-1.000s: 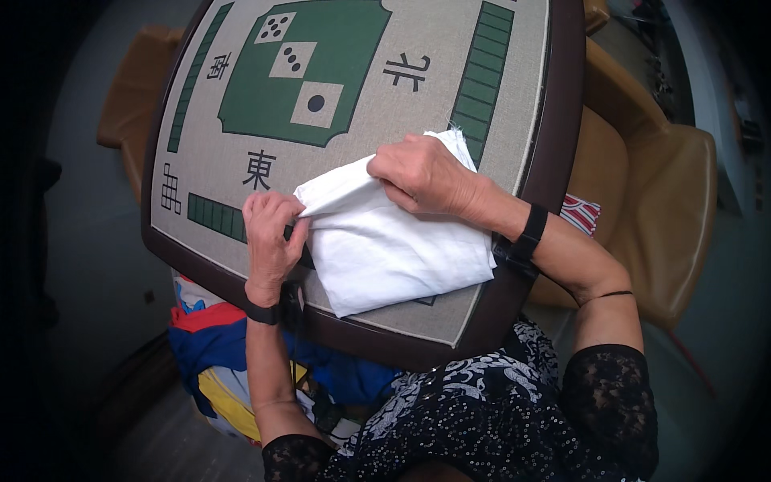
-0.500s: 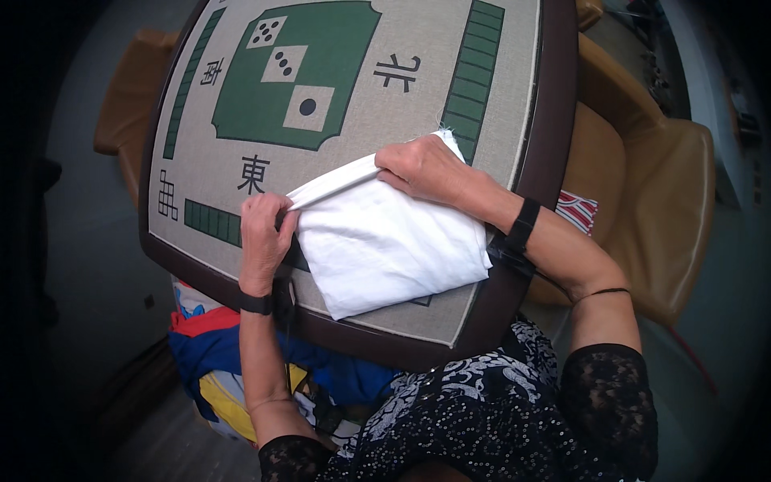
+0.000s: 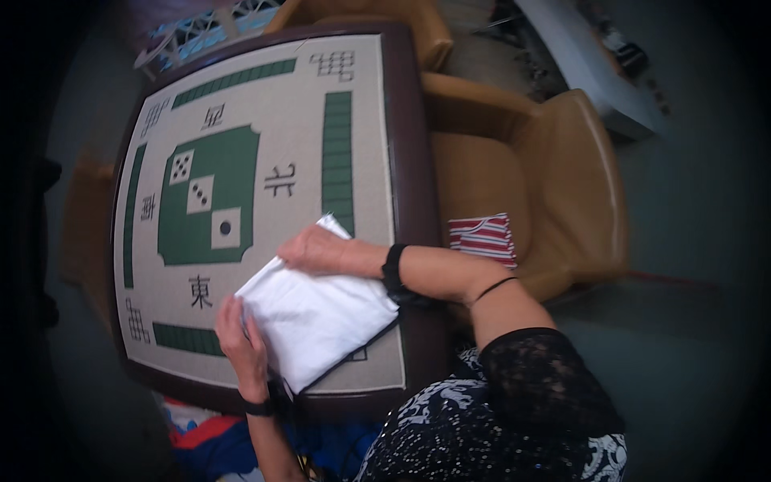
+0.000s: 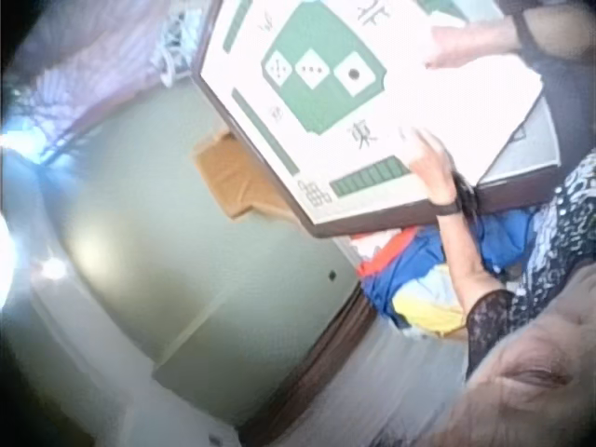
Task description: The person folds a striped cloth and places it on a chair, then folds a white sheet on a mahjong table, and finally folds a blue garment. The folded items are placed on the chair.
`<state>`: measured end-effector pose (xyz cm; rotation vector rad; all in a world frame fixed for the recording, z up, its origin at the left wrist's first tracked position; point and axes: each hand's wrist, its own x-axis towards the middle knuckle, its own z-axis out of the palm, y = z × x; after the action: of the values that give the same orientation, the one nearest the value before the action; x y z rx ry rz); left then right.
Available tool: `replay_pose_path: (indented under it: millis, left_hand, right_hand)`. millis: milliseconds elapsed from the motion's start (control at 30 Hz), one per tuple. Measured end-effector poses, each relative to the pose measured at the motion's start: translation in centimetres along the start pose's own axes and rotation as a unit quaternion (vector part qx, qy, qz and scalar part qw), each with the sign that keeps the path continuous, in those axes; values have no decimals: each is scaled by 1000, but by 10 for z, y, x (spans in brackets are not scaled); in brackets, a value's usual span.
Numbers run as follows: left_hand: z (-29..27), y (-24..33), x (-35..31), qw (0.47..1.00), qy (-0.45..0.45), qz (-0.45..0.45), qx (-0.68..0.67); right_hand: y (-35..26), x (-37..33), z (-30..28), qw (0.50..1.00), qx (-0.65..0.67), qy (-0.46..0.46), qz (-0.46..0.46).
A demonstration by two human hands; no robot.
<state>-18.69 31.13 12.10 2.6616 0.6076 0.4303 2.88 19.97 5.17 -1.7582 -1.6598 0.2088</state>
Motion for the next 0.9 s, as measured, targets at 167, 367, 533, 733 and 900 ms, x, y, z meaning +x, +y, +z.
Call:
replay_pose_path:
  millis: [167,367,533,733,900]
  left_hand:
    - [20,21,-9,985,-166,19,31]
    - [31,23,-17,967,-221,-38,118]
    - [37,18,-24,971,-201,-37,126]
    - [41,14,-27,979,-166,-31,113]
    - [50,12,-29,984,-141,-24,105]
  right_hand:
    - [-4,-1,-7,1000,2,-4,5]
    - [-3,-1,-10,1000,23,9,3]
    - [13,-4,-17,999,-27,27,-22]
    - [24,-5,-31,978,-176,104,39]
    - [-67,-12,-15,995,-11,84,42]
